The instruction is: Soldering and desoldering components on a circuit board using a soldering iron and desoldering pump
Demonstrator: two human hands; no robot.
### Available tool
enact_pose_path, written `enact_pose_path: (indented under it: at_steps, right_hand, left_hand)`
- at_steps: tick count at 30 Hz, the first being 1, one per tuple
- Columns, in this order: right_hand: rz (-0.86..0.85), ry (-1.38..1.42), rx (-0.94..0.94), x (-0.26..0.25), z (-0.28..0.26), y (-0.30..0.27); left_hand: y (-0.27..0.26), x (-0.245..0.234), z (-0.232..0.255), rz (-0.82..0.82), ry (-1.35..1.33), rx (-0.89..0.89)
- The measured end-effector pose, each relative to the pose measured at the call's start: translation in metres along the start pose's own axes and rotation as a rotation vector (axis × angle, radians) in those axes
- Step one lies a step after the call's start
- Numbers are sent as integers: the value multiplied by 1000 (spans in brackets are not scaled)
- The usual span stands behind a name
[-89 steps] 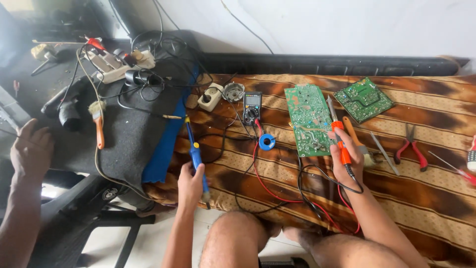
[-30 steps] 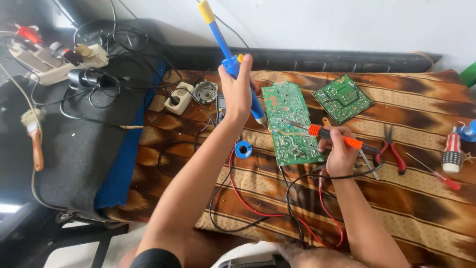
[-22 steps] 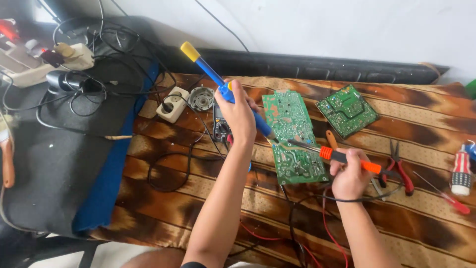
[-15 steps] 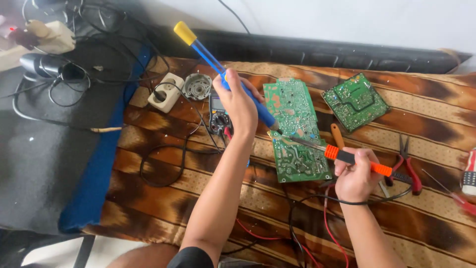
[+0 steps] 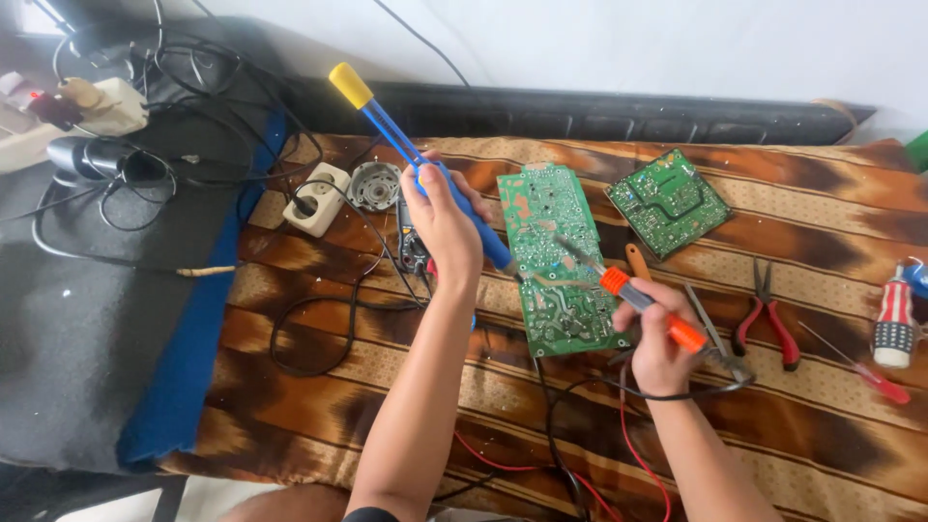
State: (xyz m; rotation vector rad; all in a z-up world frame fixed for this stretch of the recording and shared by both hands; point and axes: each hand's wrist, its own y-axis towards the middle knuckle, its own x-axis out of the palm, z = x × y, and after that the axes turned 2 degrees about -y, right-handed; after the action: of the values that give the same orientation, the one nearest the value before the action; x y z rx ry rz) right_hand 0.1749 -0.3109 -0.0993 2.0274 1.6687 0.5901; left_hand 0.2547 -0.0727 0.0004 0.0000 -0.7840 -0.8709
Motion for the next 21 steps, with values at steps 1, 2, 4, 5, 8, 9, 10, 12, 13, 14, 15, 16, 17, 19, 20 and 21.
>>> enact_pose_path:
  at_steps: [1, 2, 4, 5, 8, 9, 10, 12, 13, 14, 15, 16, 17, 19, 20, 21]
  right_hand:
    - [0, -5, -7, 4, -19, 1]
    - [-126, -96, -176, 9, -38, 1]
    - [-248, -190, -370, 11, -56, 4]
    - [-305, -372, -402, 7, -58, -6]
    - [-447, -664, -441, 7, -48, -24]
    - [-521, -775, -463, 10, -41, -24]
    - [-515, -778, -469, 10, -34, -16]
    - [-651, -611, -372, 6, -22, -1]
    - [-650, -616, -376, 7, -10, 10]
    - [-660, -639, -428, 7, 2, 22]
    - [-675, -660, -479, 5, 13, 32]
    - [-679, -663, -481, 3, 22, 39]
    - [-711, -725, -483, 2, 31, 47]
    - [-746, -789, -484, 4, 31, 58]
    - [-771, -804, -444, 6, 22, 61]
    - [-795, -817, -397, 9, 14, 62]
  left_hand:
    - [-1, -2, 8, -1, -9, 0]
    - [-2, -4, 15, 7, 24, -17]
    - [3, -3, 29, 9, 38, -19]
    - [-1, -7, 38, 84, -16, -125]
    - [-4, -12, 46, 178, -88, -241]
    - [1, -10, 45, 185, -116, -242]
    - [1, -11, 42, 179, -121, -239]
    - [-2, -16, 37, 115, -90, -152]
    - [1, -18, 33, 114, -95, -152]
    - [4, -20, 30, 119, -74, -108]
    - [4, -22, 26, 130, -52, -66]
    - [4, -23, 26, 134, -56, -66]
    - [6, -24, 26, 138, -57, -59]
    - [9, -26, 24, 144, -58, -54]
    - [10, -27, 21, 143, -62, -42]
    - [11, -28, 18, 141, -61, -34]
